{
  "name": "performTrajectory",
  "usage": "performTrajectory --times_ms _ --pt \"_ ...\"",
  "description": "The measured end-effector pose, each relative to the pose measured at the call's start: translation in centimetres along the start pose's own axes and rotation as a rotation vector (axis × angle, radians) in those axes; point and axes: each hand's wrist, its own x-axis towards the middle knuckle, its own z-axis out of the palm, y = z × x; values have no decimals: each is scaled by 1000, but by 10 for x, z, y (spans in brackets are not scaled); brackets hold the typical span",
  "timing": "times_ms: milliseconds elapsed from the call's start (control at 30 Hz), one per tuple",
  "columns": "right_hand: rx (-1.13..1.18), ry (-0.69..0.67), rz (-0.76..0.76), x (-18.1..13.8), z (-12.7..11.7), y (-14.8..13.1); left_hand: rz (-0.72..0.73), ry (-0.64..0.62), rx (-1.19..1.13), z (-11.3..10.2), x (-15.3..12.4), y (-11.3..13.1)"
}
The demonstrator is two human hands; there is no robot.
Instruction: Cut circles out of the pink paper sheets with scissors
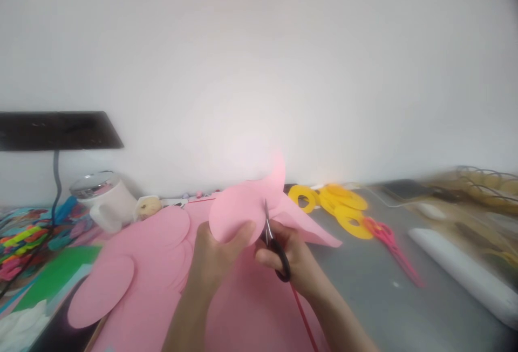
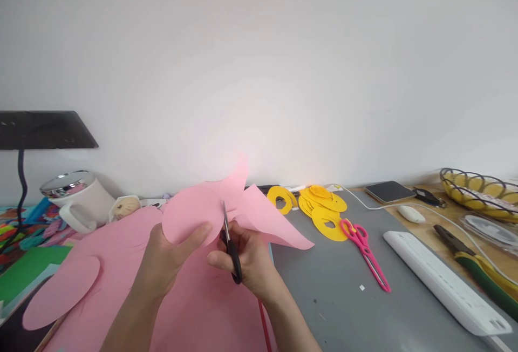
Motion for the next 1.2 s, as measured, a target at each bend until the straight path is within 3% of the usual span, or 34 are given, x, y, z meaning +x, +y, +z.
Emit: performTrajectory --times_ms 1200 --pt "-17 16 -39 1 1 0 74 67 -30 3 11 -20"
